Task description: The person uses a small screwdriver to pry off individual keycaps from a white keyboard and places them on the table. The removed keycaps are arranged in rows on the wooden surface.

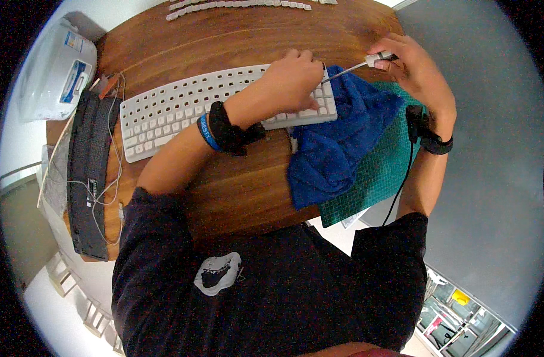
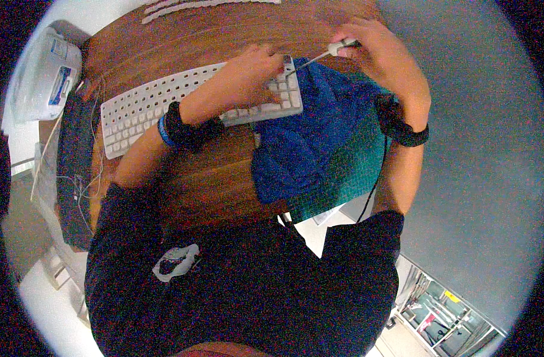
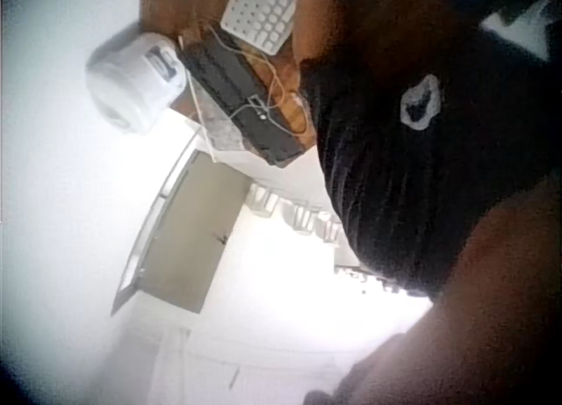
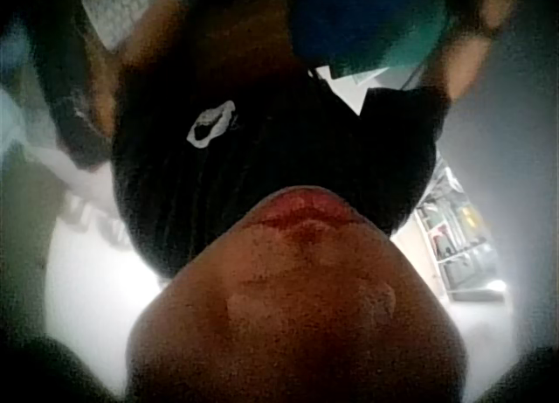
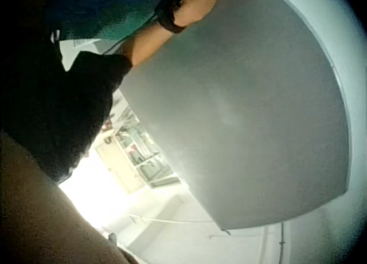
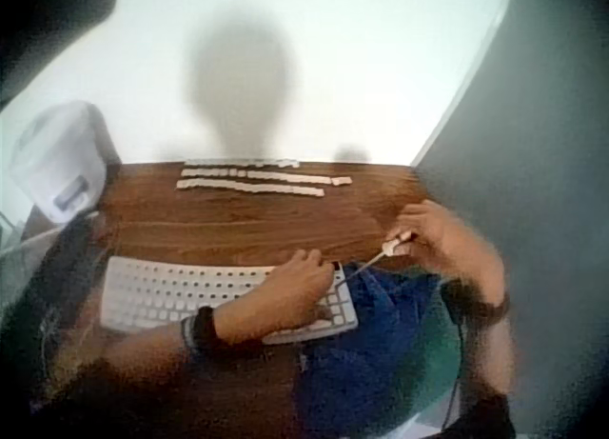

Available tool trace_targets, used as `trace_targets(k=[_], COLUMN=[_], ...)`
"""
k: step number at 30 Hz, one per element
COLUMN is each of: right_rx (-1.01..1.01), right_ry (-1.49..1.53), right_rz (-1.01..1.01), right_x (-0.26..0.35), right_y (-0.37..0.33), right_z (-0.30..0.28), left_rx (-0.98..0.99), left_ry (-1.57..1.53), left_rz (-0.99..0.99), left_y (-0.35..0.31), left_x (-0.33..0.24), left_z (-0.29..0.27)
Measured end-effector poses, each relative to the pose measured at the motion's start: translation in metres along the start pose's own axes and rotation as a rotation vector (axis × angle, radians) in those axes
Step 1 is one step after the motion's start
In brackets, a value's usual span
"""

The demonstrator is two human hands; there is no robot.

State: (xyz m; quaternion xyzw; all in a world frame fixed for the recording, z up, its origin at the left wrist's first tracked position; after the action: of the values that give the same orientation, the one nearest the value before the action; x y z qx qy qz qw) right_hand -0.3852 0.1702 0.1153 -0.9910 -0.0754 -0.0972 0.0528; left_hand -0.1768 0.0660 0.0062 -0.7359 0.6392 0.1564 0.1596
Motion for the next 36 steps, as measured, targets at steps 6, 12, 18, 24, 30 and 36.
trace_targets(k=[6,12,18,24,30,36], right_rx=[0.136,-0.023,-0.086,-0.089,0.043,-0.091], right_ry=[0.091,-0.223,-0.305,-0.232,0.160,0.036], right_rz=[0.156,0.001,-0.154,-0.135,0.078,0.014], right_x=[-0.011,0.035,0.106,0.073,0.012,0.040], right_y=[-0.009,-0.002,0.020,0.020,0.003,-0.005], right_z=[0.007,-0.009,-0.025,-0.018,0.000,-0.003], left_rx=[0.003,-0.002,0.016,0.031,-0.038,0.040], left_ry=[-0.027,-0.016,0.016,-0.001,-0.014,-0.027], left_rz=[0.011,0.040,0.028,0.025,0.015,0.003], left_y=[0.003,0.002,0.002,0.001,0.000,0.003], left_x=[0.002,0.002,0.001,0.000,-0.003,-0.002], left_z=[0.007,0.006,0.006,0.002,0.001,0.003])
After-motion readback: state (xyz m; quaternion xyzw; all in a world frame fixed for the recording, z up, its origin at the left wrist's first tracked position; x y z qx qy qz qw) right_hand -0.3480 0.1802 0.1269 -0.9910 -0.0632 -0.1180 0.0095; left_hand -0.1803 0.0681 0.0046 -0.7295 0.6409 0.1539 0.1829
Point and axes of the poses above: each hand's wrist, its own y-axis towards the middle knuckle, its own z-axis out of the palm, x = y × z, the point moved 4 cm from there along y, towards the middle knuckle, and after that the axes turned 10 degrees about x, right-handed, at the moved point
